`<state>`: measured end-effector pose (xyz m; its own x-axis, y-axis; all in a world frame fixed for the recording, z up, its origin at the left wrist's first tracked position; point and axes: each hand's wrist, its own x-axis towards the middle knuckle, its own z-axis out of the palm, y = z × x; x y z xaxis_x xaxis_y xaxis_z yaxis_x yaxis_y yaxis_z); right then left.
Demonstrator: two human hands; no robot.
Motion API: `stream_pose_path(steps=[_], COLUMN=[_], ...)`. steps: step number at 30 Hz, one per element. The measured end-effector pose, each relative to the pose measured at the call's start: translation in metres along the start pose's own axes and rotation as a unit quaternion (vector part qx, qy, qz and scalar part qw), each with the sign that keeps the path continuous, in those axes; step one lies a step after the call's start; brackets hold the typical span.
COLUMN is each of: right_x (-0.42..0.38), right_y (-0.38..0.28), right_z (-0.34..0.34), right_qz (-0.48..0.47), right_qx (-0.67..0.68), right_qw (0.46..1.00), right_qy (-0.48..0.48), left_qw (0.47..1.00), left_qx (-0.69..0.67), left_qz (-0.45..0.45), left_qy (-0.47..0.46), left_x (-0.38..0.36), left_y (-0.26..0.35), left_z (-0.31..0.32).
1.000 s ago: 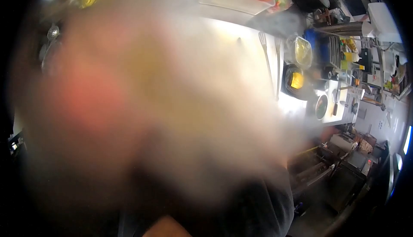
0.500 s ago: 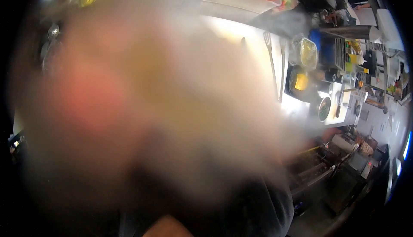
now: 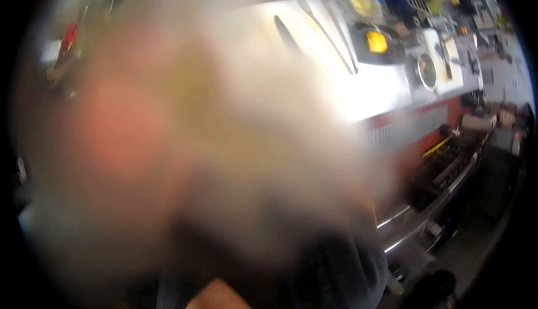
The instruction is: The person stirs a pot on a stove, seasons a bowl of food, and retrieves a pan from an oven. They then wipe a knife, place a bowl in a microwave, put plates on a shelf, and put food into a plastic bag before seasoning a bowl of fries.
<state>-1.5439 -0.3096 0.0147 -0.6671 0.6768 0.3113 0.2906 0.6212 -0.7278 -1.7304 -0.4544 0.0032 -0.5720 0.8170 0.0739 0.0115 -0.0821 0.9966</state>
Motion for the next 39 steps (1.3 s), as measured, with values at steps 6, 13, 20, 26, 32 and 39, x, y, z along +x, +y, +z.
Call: stream_pose_path(steps=[6, 13, 20, 26, 32, 39], right_x=[-0.028, -0.008, -0.017, -0.008, 0.002, 0.009], right_y=[0.007, -0.033, -0.001, -0.015, -0.003, -0.002], right_z=[0.013, 0.004, 0.024, 0.004, 0.005, 0.007], right_qz=[0.064, -0.149, -0.143, -0.168, -0.154, -0.188], right_qx=[0.038, -0.029, -0.033, -0.065, -0.059, -0.029], right_qw=[0.996, 0.988, 0.989, 0.984, 0.986, 0.981], right_qy=[-0.046, 0.016, 0.031, 0.001, -0.007, -0.034], left_qw=[0.995, 0.786, 0.864, 0.881, 0.896, 0.880], left_qx=[0.044, 0.346, 0.386, 0.333, 0.306, 0.340], left_qz=[-0.074, 0.510, 0.276, 0.275, 0.270, 0.257], left_qy=[-0.049, 0.037, -0.167, -0.192, -0.177, -0.211], left_x=[-0.005, 0.031, 0.019, 0.025, 0.035, 0.040], left_y=[-0.005, -0.006, 0.007, 0.022, -0.001, 0.000], left_z=[-0.012, 0.041, 0.039, 0.044, 0.050, 0.039])
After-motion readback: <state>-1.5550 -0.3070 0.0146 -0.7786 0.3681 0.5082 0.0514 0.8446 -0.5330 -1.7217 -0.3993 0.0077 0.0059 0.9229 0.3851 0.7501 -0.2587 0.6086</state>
